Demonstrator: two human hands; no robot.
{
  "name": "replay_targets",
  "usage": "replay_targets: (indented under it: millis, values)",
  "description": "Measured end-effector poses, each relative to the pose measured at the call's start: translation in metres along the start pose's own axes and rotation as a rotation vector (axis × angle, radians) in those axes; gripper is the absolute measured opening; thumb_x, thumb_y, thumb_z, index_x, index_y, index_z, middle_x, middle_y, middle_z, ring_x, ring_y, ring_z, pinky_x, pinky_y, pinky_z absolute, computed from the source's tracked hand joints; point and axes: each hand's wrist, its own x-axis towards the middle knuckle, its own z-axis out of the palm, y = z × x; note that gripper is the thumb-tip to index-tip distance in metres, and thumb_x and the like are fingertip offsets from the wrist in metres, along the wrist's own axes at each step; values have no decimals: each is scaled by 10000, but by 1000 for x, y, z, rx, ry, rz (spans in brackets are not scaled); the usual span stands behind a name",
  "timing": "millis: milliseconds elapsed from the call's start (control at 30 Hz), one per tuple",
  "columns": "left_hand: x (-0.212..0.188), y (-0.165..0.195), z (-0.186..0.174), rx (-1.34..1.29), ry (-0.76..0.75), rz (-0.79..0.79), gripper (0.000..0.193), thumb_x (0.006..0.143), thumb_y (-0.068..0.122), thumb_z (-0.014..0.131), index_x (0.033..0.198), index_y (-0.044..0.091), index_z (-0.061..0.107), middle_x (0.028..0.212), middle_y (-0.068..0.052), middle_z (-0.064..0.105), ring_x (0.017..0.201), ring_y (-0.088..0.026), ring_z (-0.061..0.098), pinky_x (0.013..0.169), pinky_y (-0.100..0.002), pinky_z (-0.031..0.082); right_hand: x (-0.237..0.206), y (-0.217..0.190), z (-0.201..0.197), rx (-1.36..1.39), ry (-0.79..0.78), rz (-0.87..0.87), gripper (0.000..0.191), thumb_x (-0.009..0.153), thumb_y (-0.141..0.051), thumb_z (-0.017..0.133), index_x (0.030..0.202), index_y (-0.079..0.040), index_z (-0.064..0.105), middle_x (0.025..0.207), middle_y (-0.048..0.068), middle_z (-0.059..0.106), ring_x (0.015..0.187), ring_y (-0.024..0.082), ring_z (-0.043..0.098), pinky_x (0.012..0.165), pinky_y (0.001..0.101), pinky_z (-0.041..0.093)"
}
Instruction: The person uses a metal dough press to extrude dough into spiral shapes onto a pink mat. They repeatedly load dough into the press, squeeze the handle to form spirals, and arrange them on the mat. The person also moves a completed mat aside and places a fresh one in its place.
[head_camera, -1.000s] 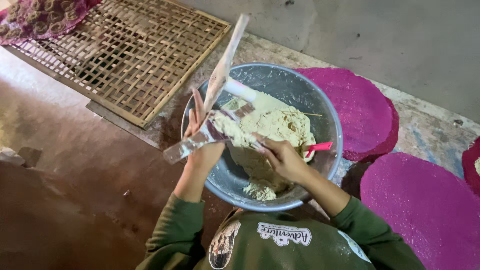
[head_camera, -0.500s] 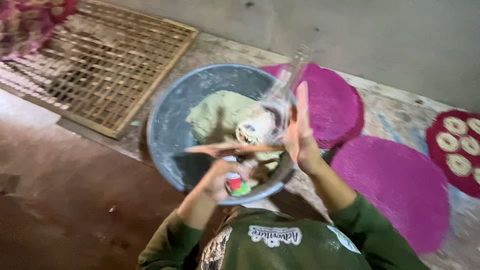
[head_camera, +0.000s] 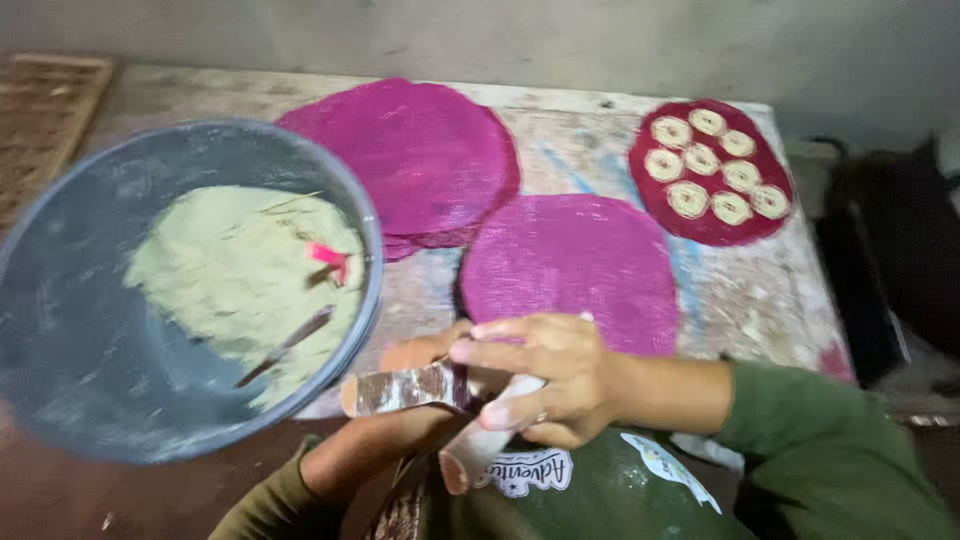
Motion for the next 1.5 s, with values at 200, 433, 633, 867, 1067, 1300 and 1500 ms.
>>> replay_targets:
  millis: [200,433,633,867,1067,1300,1500]
  values:
    - [66,-2,71,-290,-131,57,526,764,222,837,1207,97,583,1115,-85,694,1016,-200,673,855,-364,551,-47,-16,-55,63,17,454,589,1070,-424,541,1538,-97,395,1608,224,450,1519,401,455,1249,544,413]
    - [131,4,44,-223,-331,148,852,727,289,831,1443,57,431,1369,-146,610,1282,-277,583,1077,-417,493,-151,43,-130,1128,-382,1114,917,1005,-656,512,1547,83,482,1520,219,568,1402,326,533,1183,444,420]
    - [172,-8,41,-1610,-430,885,835,789,336,837,1484,167,406,1491,-104,526,1442,-246,453,1263,-460,342,-215,31,-125,1040,-449,1732,755,964,-534,498,1457,35,542,1502,177,598,1358,273,546,1162,400,374]
    - [185,-80,98,-1954,-223,630,287,946,194,648,1210,121,565,1104,-37,611,1171,-224,589,1085,-394,440,-190,35,-120,658,-622,1858,803,918,-636,376,1463,-60,506,1482,101,575,1331,215,533,1127,403,375]
    - [210,-110,89,-1988,-222,807,250,906,292,619,1095,134,663,1064,-49,709,1081,-207,710,1281,-586,399,-160,51,-76,656,-581,1621,811,967,-680,233,1048,-28,709,825,113,675,725,227,643,683,400,604]
    - [212,-125,110,-2127,-216,742,194,1001,258,544,1055,117,666,977,-75,715,1013,-208,704,1039,-436,531,-139,38,-77,552,-637,1646,774,946,-691,192,993,-98,687,762,60,654,662,183,615,614,374,595]
    - [237,-118,94,-2013,-223,862,229,984,309,546,1050,120,657,965,-68,694,971,-198,700,940,-387,591,-130,52,-82,353,-580,1588,833,925,-728,216,928,-47,695,788,65,694,714,187,658,660,364,564]
